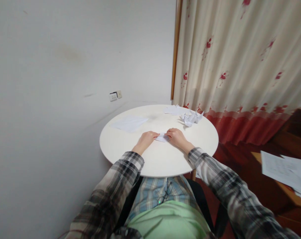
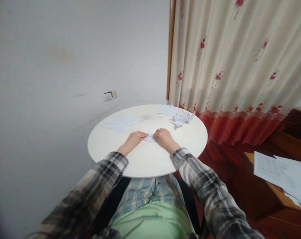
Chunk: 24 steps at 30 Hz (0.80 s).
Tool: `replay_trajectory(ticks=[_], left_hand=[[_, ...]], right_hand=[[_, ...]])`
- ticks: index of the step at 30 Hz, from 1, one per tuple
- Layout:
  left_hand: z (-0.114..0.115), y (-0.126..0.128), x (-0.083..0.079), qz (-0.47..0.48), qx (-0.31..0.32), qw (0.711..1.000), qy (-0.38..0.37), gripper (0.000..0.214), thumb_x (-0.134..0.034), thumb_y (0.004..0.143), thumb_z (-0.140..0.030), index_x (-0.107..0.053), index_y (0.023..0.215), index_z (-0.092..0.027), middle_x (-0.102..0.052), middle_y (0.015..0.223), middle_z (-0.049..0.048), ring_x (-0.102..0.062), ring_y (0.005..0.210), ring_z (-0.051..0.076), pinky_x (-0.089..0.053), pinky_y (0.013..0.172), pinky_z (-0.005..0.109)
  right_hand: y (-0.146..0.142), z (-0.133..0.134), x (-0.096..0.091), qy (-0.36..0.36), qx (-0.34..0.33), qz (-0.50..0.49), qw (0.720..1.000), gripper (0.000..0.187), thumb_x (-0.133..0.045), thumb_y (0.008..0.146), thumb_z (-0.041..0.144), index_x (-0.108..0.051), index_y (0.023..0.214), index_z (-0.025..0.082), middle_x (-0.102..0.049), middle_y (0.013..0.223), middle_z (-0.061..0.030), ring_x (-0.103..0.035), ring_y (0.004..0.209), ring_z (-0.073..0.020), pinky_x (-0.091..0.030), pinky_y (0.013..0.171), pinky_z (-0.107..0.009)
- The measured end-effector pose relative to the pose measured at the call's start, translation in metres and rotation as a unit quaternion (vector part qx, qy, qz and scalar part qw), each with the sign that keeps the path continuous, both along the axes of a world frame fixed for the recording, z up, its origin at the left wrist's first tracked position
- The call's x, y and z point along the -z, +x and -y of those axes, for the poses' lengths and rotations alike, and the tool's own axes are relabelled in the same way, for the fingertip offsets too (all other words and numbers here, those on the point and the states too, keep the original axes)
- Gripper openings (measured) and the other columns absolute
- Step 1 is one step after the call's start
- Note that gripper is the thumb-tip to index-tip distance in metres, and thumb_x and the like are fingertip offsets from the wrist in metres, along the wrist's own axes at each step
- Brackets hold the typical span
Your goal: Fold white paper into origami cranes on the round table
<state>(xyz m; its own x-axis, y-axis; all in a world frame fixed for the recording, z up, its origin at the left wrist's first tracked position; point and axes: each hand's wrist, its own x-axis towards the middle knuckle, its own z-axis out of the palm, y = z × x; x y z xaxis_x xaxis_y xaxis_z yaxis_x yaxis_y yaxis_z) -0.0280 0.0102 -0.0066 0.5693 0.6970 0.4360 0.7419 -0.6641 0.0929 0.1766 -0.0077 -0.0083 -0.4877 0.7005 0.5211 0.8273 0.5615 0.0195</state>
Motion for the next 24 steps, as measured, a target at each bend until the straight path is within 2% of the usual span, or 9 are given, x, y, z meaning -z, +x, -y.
replay_trajectory(ticks=[10,24], left_hand=[[0.0016,-0.0009,0.0008,-0.001,-0.004,1.000,0.019,0.020,-0.050,0.082,-0.020,-0.067,0.093,-0.019,-0.068,0.095,0.0033,-0.061,0.088,0.016,-0.045,0.079,0.027],[0.0002,-0.0012,0.0027,0.007,-0.019,1.000,0.001,0.021,-0.050,0.082,-0.021,-0.066,0.095,-0.018,-0.068,0.097,0.0042,-0.060,0.090,0.017,-0.045,0.080,0.028]], right_hand=[[0.0012,0.0008,0.0001,-0.010,-0.002,-0.016,1.000,0.021,-0.050,0.079,0.011,-0.068,0.088,0.018,-0.066,0.088,-0.0056,-0.055,0.080,-0.0141,-0.036,0.074,-0.024],[0.0039,0.0013,-0.0006,-0.023,0.033,-0.043,0.998,0.019,-0.051,0.078,0.012,-0.068,0.085,0.017,-0.066,0.087,-0.0062,-0.057,0.082,-0.0146,-0.038,0.076,-0.023]])
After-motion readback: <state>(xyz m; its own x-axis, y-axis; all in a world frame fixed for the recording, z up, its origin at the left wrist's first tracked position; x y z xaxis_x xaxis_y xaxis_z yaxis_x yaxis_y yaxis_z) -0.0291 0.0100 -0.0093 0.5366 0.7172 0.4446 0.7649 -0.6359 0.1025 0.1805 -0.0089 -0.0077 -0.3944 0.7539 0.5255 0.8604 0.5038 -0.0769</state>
